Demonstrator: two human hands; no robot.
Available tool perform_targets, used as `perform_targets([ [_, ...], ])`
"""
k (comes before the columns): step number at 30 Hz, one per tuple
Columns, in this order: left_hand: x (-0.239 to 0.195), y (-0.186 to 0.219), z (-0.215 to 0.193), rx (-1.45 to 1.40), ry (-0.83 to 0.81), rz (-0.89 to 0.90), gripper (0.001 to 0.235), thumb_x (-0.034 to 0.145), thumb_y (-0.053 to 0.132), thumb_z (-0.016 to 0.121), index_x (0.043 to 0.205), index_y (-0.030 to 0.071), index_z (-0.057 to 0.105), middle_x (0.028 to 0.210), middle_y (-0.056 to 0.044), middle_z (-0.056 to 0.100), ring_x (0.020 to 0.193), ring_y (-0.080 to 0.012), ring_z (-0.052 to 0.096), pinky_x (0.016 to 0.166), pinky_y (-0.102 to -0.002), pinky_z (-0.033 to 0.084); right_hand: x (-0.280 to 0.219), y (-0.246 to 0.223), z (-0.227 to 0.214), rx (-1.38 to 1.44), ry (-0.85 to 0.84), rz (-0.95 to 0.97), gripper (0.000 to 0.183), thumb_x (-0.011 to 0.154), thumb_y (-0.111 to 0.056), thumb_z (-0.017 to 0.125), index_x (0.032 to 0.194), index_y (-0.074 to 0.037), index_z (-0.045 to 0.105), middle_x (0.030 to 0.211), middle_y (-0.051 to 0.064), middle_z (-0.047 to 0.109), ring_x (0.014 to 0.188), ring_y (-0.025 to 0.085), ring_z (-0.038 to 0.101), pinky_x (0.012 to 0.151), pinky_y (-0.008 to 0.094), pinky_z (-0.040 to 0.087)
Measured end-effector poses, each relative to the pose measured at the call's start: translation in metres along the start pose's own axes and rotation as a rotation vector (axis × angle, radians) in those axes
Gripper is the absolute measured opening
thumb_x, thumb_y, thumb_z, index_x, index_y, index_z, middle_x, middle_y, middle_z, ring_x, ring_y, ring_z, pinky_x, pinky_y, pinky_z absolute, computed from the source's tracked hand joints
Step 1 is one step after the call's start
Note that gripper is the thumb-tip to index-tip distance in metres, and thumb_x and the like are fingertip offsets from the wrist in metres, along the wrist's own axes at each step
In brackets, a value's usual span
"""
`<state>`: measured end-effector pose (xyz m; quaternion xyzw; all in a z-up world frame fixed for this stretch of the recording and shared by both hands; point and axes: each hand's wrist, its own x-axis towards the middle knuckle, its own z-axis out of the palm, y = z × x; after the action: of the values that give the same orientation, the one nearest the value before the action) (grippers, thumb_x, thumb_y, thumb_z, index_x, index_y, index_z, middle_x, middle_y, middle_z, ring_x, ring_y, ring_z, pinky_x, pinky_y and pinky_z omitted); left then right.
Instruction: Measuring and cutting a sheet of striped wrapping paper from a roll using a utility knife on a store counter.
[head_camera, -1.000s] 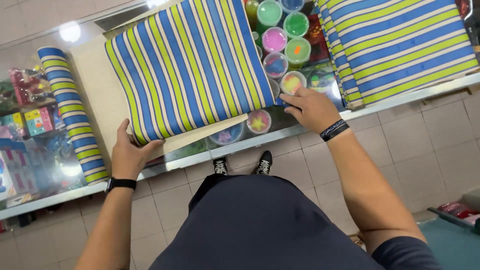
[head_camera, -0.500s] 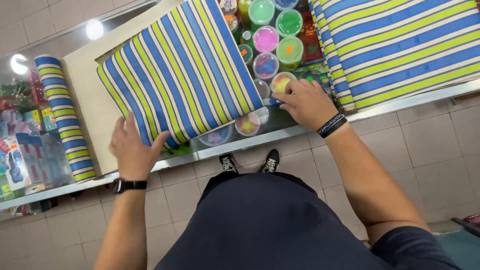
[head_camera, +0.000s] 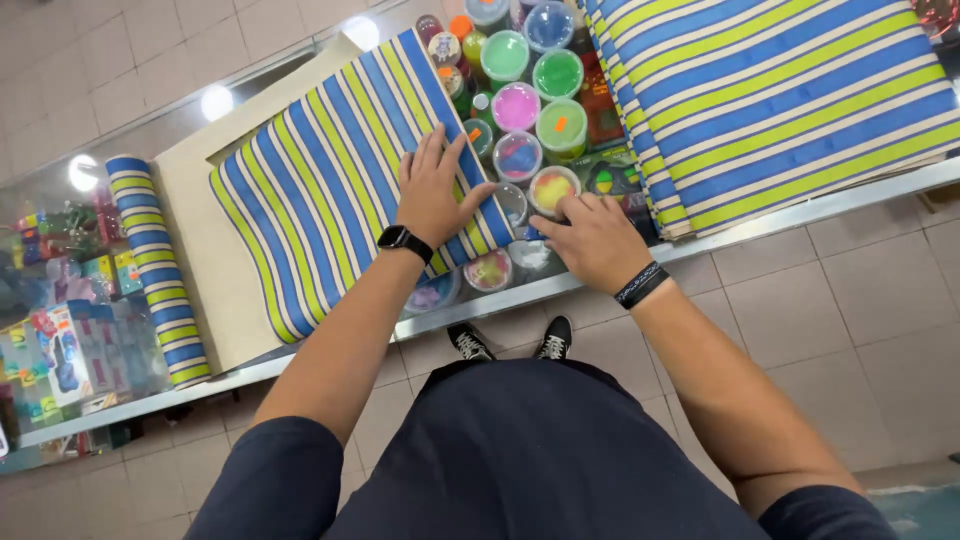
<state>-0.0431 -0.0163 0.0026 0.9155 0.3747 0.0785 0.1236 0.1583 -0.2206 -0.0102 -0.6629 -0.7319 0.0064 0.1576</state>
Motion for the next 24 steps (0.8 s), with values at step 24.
perform_targets([
  [24,-0.011,0.022,0.016,0.172,-0.119,0.193,0.076,0.107,0.069,0.03,0.168,0.026,0.016,0.175,-0.005,0.011,0.161,-0.0284,0.011,0.127,-0.059,0.003,-0.007,-0.002,-0.015,0.051,-0.078,-0.061,0.033,0.106,-0.033,0.054,0.131,-0.021,0.072,0.103,0.004,0.057,0.092,0.024,0.057,0.078,0.038,0.045],
])
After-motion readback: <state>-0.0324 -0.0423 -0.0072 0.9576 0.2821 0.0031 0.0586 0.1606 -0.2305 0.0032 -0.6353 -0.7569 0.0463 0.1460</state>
